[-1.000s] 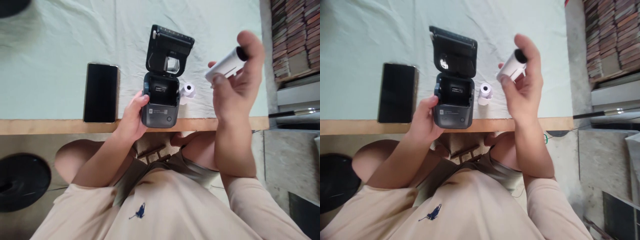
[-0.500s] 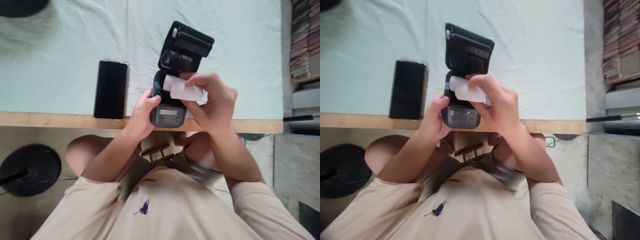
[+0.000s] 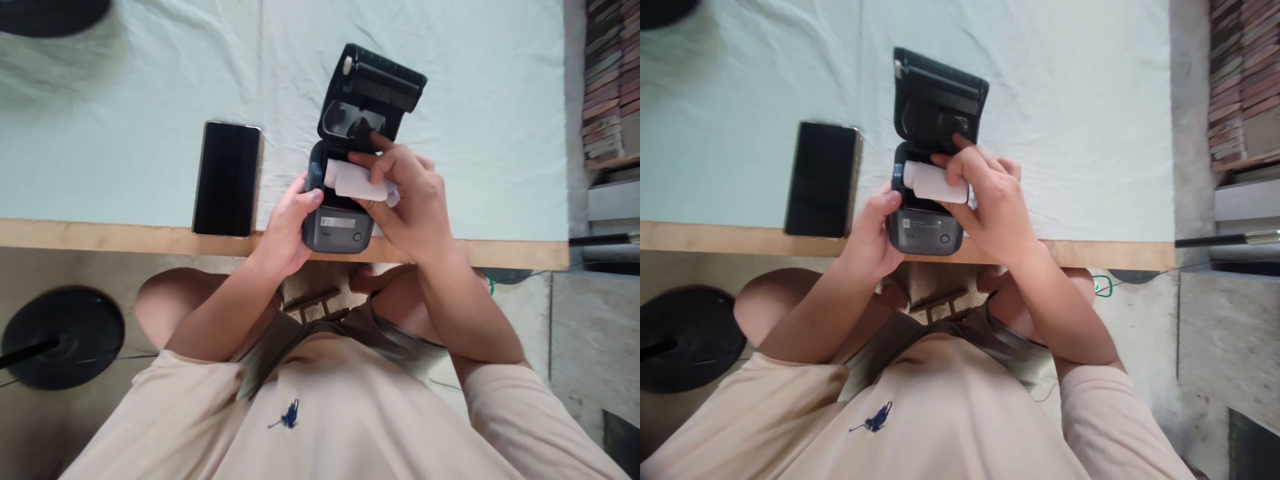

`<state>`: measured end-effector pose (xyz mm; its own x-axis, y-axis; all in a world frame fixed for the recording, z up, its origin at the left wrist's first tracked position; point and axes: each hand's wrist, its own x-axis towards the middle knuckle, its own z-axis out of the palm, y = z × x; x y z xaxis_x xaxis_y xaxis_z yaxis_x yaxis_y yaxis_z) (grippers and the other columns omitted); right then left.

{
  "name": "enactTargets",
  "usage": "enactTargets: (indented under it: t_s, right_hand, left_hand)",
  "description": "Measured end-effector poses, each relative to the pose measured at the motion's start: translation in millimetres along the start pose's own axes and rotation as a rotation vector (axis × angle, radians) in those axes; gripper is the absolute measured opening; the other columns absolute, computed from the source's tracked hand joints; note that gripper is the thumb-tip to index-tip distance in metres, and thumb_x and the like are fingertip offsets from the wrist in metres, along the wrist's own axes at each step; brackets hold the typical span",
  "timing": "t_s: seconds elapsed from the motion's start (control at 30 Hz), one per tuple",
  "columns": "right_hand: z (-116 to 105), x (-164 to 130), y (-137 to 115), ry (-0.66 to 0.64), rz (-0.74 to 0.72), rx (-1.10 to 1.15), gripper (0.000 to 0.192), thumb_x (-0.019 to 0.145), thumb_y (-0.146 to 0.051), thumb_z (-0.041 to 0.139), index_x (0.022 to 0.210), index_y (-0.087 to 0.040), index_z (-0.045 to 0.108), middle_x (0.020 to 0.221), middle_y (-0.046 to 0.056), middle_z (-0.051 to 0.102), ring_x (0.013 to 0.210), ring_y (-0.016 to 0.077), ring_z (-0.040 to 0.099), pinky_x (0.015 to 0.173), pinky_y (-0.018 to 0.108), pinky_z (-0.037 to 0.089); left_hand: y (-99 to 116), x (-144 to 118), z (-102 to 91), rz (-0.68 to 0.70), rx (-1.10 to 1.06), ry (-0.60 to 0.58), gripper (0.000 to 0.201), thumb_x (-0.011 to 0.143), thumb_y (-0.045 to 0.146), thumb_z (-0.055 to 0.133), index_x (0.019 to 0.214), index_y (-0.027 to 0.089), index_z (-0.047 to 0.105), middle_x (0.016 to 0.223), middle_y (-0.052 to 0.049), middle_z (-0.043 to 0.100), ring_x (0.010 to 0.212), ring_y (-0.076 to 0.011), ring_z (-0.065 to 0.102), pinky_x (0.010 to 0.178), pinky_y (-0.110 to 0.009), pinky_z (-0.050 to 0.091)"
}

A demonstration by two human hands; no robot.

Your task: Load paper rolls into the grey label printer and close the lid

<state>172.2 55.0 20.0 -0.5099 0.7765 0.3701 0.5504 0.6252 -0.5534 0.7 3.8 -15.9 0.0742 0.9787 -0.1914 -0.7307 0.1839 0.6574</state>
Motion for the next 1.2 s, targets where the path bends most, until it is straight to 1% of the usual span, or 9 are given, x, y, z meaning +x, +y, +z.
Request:
enactTargets:
  t_s: [0.1, 0.27, 0.57, 0.73, 0.8, 0.87, 0.97, 1.03, 1.2]
  right_hand:
    - [-0.6, 0.9, 0.5, -0.007, -0.045, -0.030, 0.009, 0.097, -0.034, 0.059, 0.095, -0.025, 0.055, 0.128, 0.005, 0.073, 0.138, 0.0290, 0.060, 0.105, 0.051, 0.047]
    - [-3.9, -3.1, -3.0, 0.113, -0.127, -0.087, 0.016, 0.098, -0.038, 0.056, 0.089, -0.025, 0.063, 0.095, 0.004, 0.072, 0.103, 0.0242, 0.068, 0.094, 0.044, 0.048]
    - [-1.9, -11.0, -3.0, 0.087, -0.308, -0.036, 0.008, 0.098, -0.028, 0.057, 0.091, -0.028, 0.060, 0.097, -0.008, 0.077, 0.120, 0.0201, 0.070, 0.098, 0.041, 0.041]
    - [-2.1, -10.7, -2.8, 0.112, -0.384, 0.054, 0.017, 0.094, -0.042, 0.064, 0.089, -0.026, 0.060, 0.090, -0.005, 0.076, 0.112, 0.0239, 0.072, 0.094, 0.043, 0.048]
    - [-3.2, -9.5, -2.3, 0.271, -0.336, 0.138, 0.013, 0.093, -0.039, 0.064, 0.089, -0.027, 0.059, 0.090, -0.001, 0.072, 0.103, 0.0229, 0.071, 0.092, 0.043, 0.052]
    - [-4.6, -7.1, -1.5, 0.397, -0.206, 0.169, 0.010, 0.092, -0.035, 0.062, 0.100, -0.029, 0.058, 0.113, 0.002, 0.068, 0.113, 0.0230, 0.067, 0.095, 0.043, 0.054]
    - [-6.8, -1.2, 2.4, 0.340, -0.032, 0.181, 0.036, 0.097, -0.040, 0.054, 0.131, -0.036, 0.044, 0.153, 0.002, 0.047, 0.145, 0.0244, 0.050, 0.107, 0.043, 0.050]
    - [-8.1, 3.2, 7.4, 0.270, -0.020, 0.274, 0.041, 0.101, -0.045, 0.046, 0.141, -0.040, 0.036, 0.147, 0.002, 0.053, 0.144, 0.0225, 0.052, 0.109, 0.041, 0.049]
    - [-8.9, 7.9, 13.6, 0.258, -0.093, 0.370, 0.035, 0.101, -0.048, 0.052, 0.131, -0.030, 0.054, 0.123, 0.002, 0.065, 0.121, 0.0185, 0.065, 0.102, 0.036, 0.053]
  left_hand:
    - [-0.1, -0.6, 1.5, 0.013, 0.013, 0.012, 0.023, 0.089, 0.029, 0.068, 0.108, 0.016, 0.064, 0.096, -0.005, 0.075, 0.102, -0.0226, 0.075, 0.087, -0.031, 0.062]
    - [2.0, -1.1, 3.1, -0.004, -0.012, 0.010, 0.017, 0.091, 0.028, 0.063, 0.102, 0.016, 0.065, 0.094, -0.004, 0.075, 0.104, -0.0238, 0.075, 0.089, -0.033, 0.062]
    - [1.0, -0.8, 0.9, 0.004, -0.011, 0.033, 0.028, 0.085, 0.039, 0.075, 0.103, 0.020, 0.066, 0.084, -0.001, 0.072, 0.087, -0.0201, 0.072, 0.071, -0.027, 0.058]
    - [1.8, -2.8, -0.2, -0.007, 0.096, 0.063, 0.038, 0.072, 0.025, 0.085, 0.103, 0.022, 0.064, 0.085, 0.002, 0.072, 0.075, -0.0141, 0.068, 0.068, -0.025, 0.054]
    - [1.5, -3.6, -1.9, -0.001, 0.132, 0.067, 0.044, 0.068, 0.023, 0.087, 0.105, 0.022, 0.063, 0.087, 0.002, 0.072, 0.075, -0.0155, 0.069, 0.071, -0.029, 0.055]
    - [1.3, -4.3, -3.0, 0.010, 0.165, 0.062, 0.049, 0.065, 0.021, 0.088, 0.108, 0.022, 0.063, 0.084, 0.003, 0.070, 0.072, -0.0157, 0.067, 0.070, -0.029, 0.054]
    - [2.3, -4.9, -2.7, -0.003, 0.198, 0.050, 0.054, 0.061, 0.019, 0.087, 0.109, 0.020, 0.063, 0.082, 0.003, 0.068, 0.071, -0.0152, 0.066, 0.066, -0.027, 0.051]
    - [2.9, -4.5, -2.7, -0.017, 0.204, 0.043, 0.056, 0.059, 0.017, 0.087, 0.109, 0.019, 0.061, 0.084, 0.001, 0.069, 0.074, -0.0157, 0.068, 0.066, -0.026, 0.052]
    - [-0.1, -1.8, -9.5, -0.003, 0.208, 0.019, 0.073, 0.053, 0.015, 0.087, 0.117, 0.021, 0.053, 0.080, 0.006, 0.066, 0.063, -0.0105, 0.063, 0.060, -0.023, 0.050]
